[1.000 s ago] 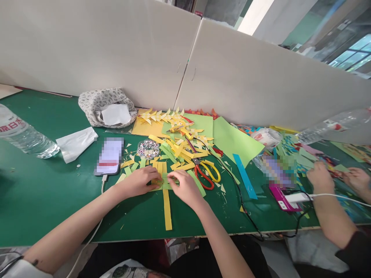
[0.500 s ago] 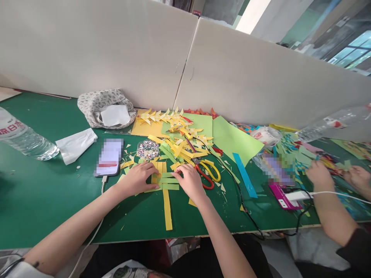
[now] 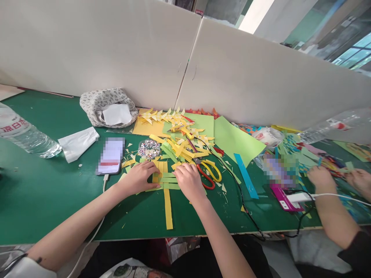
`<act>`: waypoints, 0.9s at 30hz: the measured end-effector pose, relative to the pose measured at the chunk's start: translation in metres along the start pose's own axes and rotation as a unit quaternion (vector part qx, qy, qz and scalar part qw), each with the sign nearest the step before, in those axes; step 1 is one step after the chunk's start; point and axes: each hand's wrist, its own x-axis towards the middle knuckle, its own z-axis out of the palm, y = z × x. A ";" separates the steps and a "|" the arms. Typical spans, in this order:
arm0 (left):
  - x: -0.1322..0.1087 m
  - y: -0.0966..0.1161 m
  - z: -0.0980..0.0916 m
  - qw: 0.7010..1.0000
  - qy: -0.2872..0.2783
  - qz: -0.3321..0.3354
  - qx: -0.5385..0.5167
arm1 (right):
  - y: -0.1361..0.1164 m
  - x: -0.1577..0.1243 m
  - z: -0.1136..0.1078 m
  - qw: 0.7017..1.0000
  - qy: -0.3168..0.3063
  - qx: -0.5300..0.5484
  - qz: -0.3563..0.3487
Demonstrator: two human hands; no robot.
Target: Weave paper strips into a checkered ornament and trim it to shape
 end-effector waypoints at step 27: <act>0.000 -0.002 0.003 1.000 0.019 0.012 0.016 | -0.031 -0.001 -0.014 0.946 -0.103 0.307 0.026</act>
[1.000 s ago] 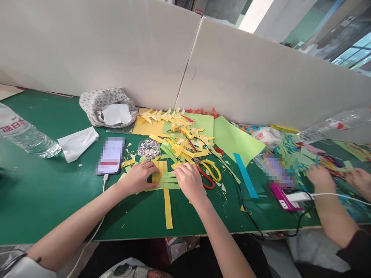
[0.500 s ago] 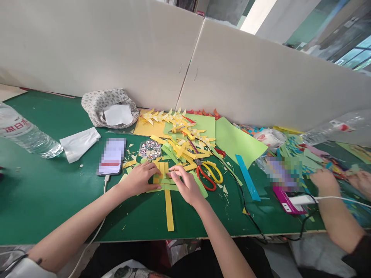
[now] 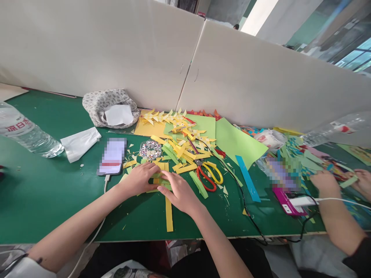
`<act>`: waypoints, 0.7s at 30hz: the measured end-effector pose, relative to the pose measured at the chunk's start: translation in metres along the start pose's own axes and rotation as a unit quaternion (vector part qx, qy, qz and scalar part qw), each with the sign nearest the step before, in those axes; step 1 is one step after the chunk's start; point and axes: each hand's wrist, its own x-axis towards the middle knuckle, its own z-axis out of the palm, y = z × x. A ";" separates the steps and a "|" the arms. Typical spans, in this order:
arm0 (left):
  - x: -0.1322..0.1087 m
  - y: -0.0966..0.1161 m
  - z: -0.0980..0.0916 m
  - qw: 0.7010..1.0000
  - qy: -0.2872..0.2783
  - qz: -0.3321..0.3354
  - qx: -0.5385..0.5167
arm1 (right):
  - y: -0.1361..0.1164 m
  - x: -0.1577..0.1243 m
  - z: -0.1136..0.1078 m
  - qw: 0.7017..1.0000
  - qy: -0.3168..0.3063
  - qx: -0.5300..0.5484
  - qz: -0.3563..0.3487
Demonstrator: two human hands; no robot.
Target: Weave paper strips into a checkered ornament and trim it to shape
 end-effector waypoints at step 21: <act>0.000 0.000 -0.002 1.000 -0.014 -0.006 0.010 | 0.010 -0.011 -0.021 0.980 -0.184 -0.008 0.074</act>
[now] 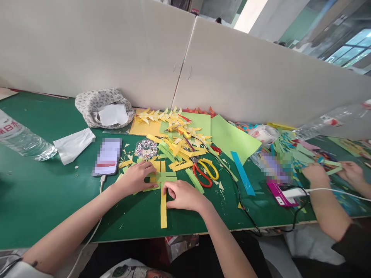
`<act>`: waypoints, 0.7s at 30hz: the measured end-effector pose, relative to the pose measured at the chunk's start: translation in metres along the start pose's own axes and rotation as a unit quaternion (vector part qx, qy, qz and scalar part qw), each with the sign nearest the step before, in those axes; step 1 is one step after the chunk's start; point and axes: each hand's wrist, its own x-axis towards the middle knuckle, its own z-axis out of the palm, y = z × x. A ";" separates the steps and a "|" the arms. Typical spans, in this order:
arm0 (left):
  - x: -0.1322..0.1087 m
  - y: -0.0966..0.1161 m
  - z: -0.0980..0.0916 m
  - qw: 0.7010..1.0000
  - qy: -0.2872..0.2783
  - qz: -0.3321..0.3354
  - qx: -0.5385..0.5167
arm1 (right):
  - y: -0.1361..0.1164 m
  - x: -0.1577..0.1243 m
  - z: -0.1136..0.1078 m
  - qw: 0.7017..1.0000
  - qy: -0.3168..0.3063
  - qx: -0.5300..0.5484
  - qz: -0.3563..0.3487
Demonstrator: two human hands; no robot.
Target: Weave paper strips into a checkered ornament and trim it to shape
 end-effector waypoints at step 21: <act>0.000 0.000 -0.002 1.000 0.010 0.026 0.001 | 0.015 0.014 0.006 0.947 0.291 -0.087 -0.108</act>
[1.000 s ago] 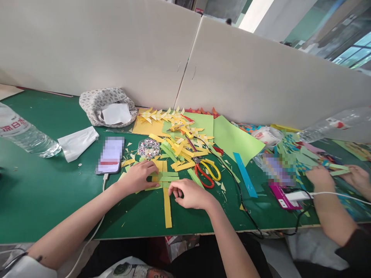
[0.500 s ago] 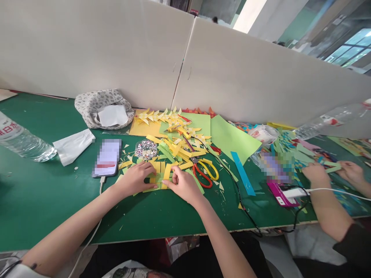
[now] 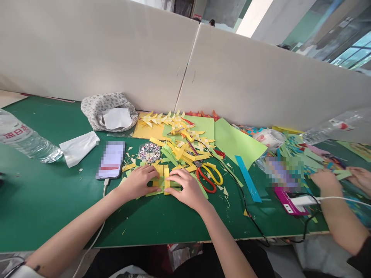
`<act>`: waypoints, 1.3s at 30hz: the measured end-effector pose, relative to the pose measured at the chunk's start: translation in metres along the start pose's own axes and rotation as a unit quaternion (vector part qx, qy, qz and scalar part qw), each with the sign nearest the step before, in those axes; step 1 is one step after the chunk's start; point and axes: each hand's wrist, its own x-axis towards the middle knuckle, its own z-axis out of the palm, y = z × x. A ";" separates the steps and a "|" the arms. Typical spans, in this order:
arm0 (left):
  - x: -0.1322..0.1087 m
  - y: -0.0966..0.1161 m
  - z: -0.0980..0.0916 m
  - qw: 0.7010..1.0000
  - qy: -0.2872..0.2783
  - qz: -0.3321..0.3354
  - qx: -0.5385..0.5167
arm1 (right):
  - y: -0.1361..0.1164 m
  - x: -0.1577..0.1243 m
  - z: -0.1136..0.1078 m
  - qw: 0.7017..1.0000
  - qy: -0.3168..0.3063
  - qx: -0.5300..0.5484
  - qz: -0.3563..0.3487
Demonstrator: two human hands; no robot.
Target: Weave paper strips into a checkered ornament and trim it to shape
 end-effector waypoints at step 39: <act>0.003 0.015 0.001 0.998 0.022 0.066 0.012 | 0.016 0.000 0.002 0.999 -0.036 -0.010 0.013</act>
